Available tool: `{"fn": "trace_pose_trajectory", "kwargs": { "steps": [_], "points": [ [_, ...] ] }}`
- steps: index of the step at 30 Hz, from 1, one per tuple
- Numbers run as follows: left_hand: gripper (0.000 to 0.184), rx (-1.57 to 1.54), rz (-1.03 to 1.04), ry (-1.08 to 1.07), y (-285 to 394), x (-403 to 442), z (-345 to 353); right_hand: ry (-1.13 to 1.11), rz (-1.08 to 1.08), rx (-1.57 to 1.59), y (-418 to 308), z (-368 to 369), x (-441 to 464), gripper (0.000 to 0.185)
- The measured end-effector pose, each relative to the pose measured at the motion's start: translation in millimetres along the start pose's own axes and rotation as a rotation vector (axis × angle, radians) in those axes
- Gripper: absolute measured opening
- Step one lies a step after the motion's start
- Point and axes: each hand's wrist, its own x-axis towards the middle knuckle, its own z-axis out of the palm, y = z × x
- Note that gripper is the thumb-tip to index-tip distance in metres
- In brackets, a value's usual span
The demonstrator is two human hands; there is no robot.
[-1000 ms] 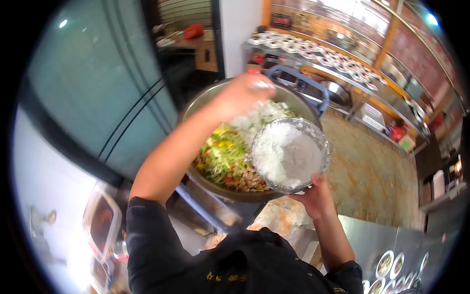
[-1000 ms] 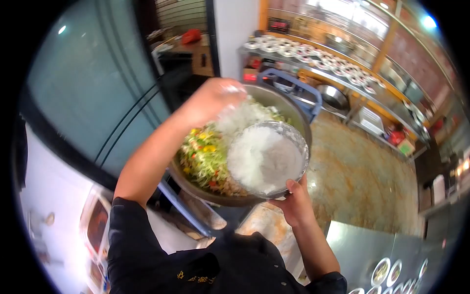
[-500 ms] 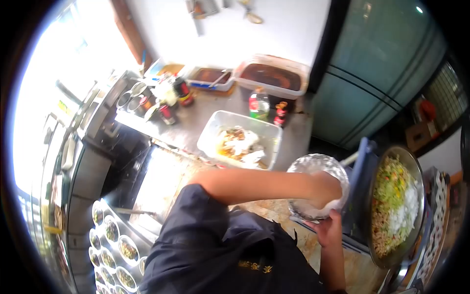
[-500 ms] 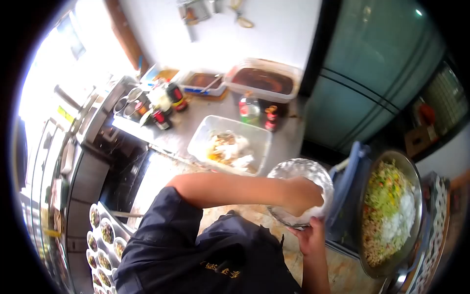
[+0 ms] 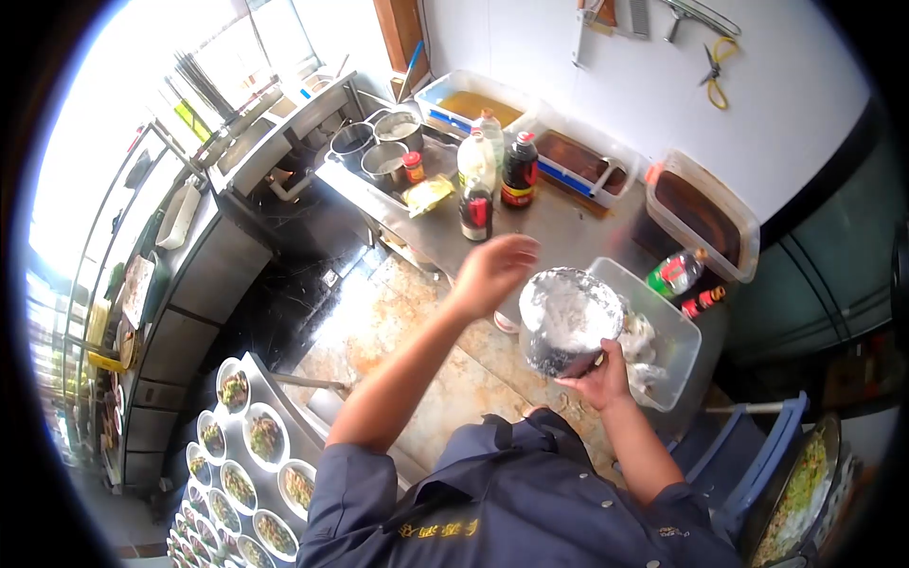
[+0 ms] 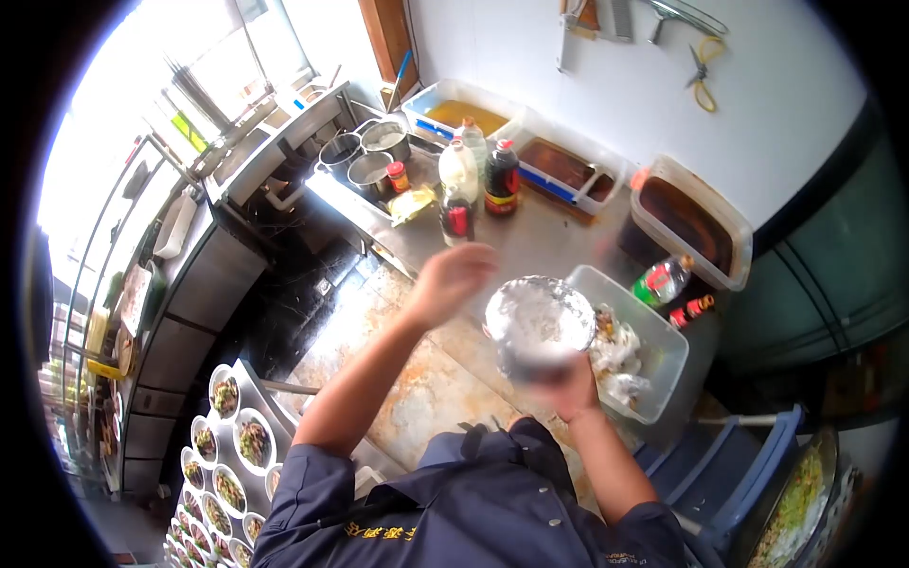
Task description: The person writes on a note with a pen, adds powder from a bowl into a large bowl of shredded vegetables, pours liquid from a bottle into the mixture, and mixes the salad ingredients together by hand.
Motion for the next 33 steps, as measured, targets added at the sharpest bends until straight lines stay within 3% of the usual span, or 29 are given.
{"fn": "trace_pose_trajectory", "kwargs": {
  "steps": [2,5,8,10,14,15,17,20,23,26,28,29,31,32,33],
  "points": [
    [0.037,-0.095,-0.016,0.174,-41,21,-71,0.087,-0.033,0.015,1,10,56,0.089],
    [0.033,-0.198,-0.198,0.39,-104,33,-161,0.183,-0.09,0.008,2,19,141,0.093],
    [0.032,-0.189,-0.371,0.509,-169,37,-247,0.166,-0.2,-0.352,23,-54,260,0.093],
    [0.031,-0.118,-0.463,0.61,-189,45,-292,0.294,-0.254,-0.273,24,-58,315,0.093],
    [0.034,0.202,-0.533,0.562,-216,109,-392,0.742,-0.376,0.231,19,-23,377,0.093],
    [0.037,0.356,-0.458,0.503,-229,133,-417,0.66,-0.385,0.068,34,-54,394,0.093],
    [0.044,0.572,-0.352,0.432,-250,195,-458,0.758,-0.402,0.264,31,-39,408,0.089],
    [0.05,0.811,-0.288,0.274,-282,310,-503,0.753,-0.356,0.259,65,-73,414,0.083],
    [0.062,1.114,-0.233,0.111,-346,431,-546,0.906,-0.363,0.255,98,-59,383,0.062],
    [0.078,1.204,-0.61,-0.138,-407,522,-574,1.095,-0.356,0.282,153,-5,336,0.043],
    [0.098,1.085,-0.89,-0.436,-471,554,-591,1.142,-0.327,0.348,200,45,304,0.033],
    [0.104,1.157,-0.925,-0.32,-489,556,-583,1.093,-0.305,0.418,226,70,289,0.031],
    [0.115,1.164,-0.943,-0.133,-515,548,-575,0.752,-0.177,0.74,289,102,254,0.033],
    [0.12,1.1,-0.927,-0.066,-524,546,-575,0.832,-0.067,0.607,300,134,255,0.033],
    [0.114,1.047,-0.942,-0.077,-502,550,-568,0.919,0.075,0.43,308,157,263,0.033]
  ]
}}
